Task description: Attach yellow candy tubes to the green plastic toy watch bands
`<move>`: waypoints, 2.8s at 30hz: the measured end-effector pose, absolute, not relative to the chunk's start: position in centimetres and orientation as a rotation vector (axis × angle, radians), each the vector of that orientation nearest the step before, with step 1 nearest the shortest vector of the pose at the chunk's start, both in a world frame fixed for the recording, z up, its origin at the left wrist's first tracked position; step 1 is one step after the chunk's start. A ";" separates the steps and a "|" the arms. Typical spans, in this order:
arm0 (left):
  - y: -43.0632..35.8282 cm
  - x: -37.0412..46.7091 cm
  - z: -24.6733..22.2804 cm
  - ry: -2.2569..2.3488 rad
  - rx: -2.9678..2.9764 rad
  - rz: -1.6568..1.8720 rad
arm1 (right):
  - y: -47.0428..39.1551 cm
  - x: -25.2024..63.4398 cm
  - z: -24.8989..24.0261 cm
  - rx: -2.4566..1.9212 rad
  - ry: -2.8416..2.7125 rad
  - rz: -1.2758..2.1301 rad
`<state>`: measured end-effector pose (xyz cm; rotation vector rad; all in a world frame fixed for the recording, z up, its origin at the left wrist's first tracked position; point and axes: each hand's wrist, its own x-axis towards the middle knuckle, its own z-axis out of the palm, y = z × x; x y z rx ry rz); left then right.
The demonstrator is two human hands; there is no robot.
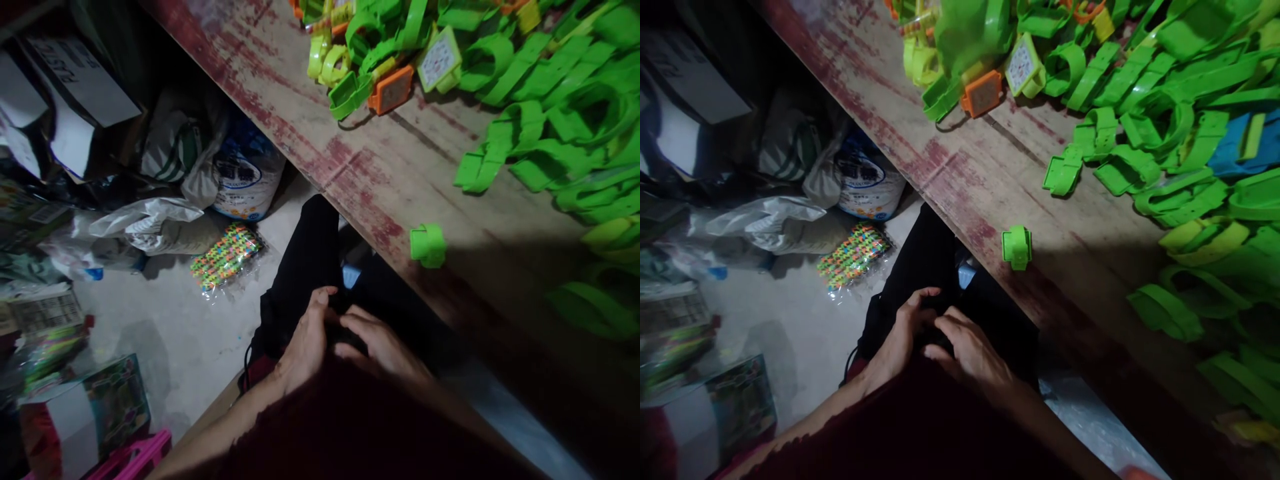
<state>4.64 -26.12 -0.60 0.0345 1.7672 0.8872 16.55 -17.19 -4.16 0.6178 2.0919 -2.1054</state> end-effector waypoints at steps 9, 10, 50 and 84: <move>-25.8 4.5 -0.8 1.504 -0.257 1.193 | -18.0 15.7 -2.3 0.597 2.099 -1.830; -25.8 4.4 -0.6 1.487 -0.273 1.222 | -18.1 15.7 -2.3 0.591 2.106 -1.833; -25.6 4.4 -0.3 1.726 -0.307 1.052 | -17.7 18.2 -2.7 0.855 2.152 -2.186; -24.8 3.7 -2.2 1.356 -0.398 1.129 | -17.0 16.8 -3.3 0.489 2.026 -2.071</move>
